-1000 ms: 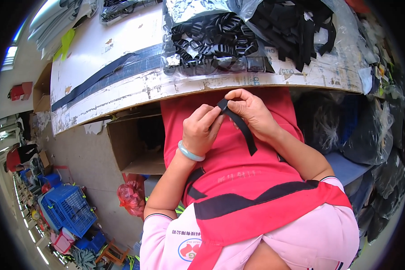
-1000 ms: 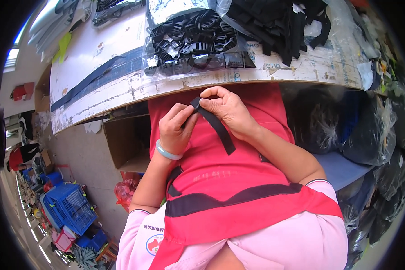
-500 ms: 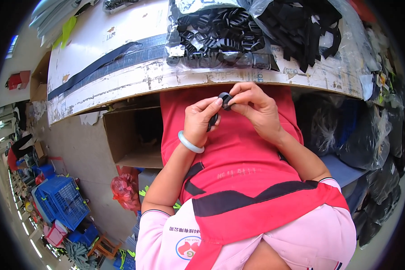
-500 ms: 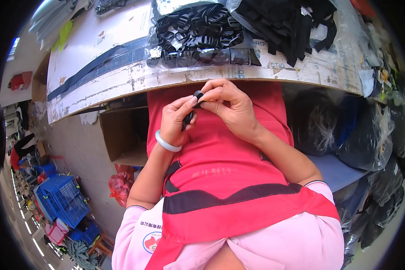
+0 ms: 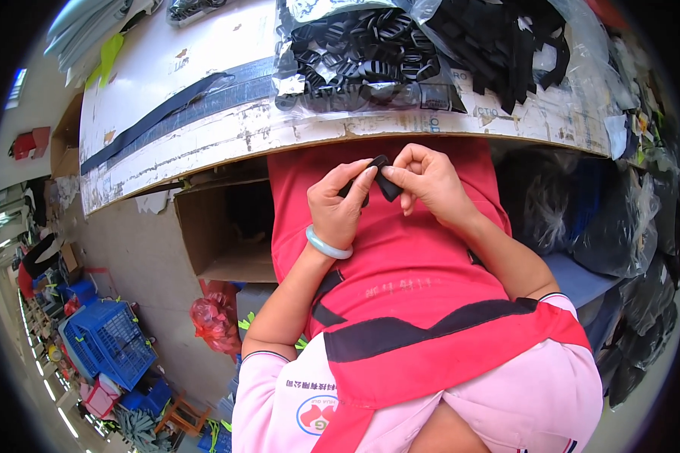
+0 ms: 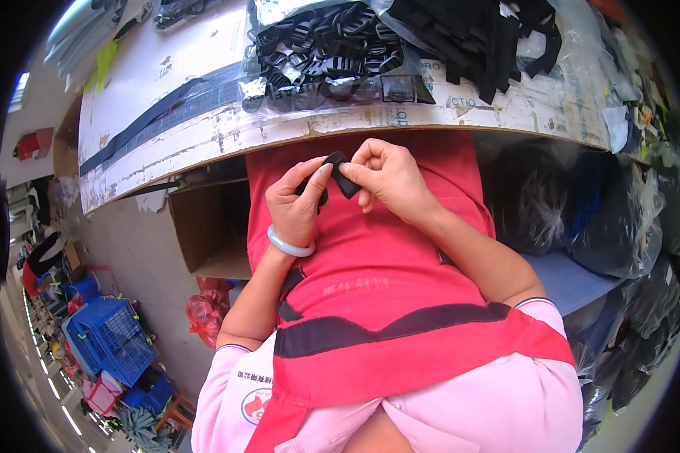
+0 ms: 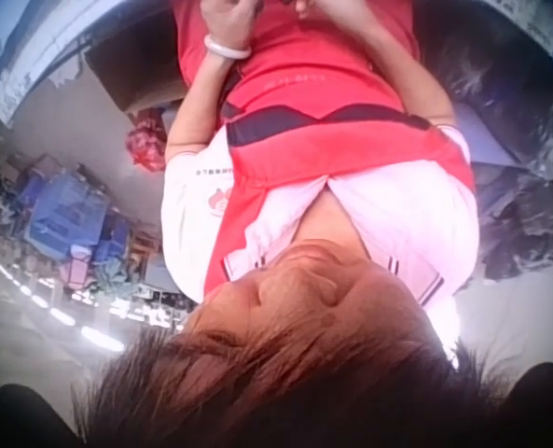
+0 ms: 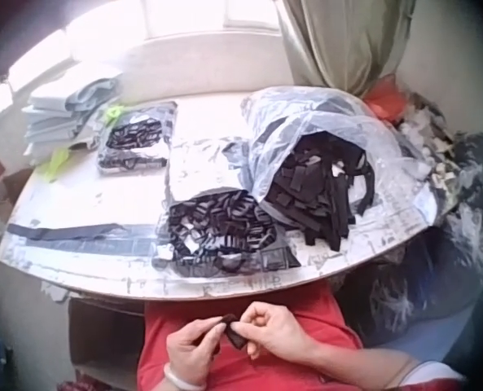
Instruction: The recorder is threading plastic buckles onto black nylon straps as part of an assembly process.
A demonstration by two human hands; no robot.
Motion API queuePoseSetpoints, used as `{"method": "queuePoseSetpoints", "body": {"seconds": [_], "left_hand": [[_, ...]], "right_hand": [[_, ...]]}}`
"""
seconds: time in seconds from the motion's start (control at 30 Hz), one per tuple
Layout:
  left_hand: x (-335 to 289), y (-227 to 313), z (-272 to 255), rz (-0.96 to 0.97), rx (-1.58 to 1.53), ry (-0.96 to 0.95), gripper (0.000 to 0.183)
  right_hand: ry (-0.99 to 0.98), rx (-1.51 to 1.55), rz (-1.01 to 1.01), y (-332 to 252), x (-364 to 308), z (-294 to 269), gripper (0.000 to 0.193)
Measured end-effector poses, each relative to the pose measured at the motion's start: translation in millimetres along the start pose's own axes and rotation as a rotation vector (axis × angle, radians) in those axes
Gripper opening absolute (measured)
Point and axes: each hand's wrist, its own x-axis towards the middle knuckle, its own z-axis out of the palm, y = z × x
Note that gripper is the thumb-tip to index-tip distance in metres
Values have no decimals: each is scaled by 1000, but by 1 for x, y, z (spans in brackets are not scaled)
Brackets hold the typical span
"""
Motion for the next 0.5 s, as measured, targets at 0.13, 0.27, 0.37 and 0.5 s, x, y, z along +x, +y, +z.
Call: {"method": "queuePoseSetpoints", "body": {"seconds": [0.13,0.27,0.37,0.5], "left_hand": [[3,-2,-7,157,58,-55,15],[1,0,-15,288,80,-177,17],[-4,4,-17,242,76,-211,17],[-6,3,-22,204,42,-232,17]], "right_hand": [[29,217,-126,10,3,9,16],[-31,121,-53,3,9,-9,19],[-286,51,85,3,11,-18,17],[-130,-188,-335,10,12,-11,15]]}}
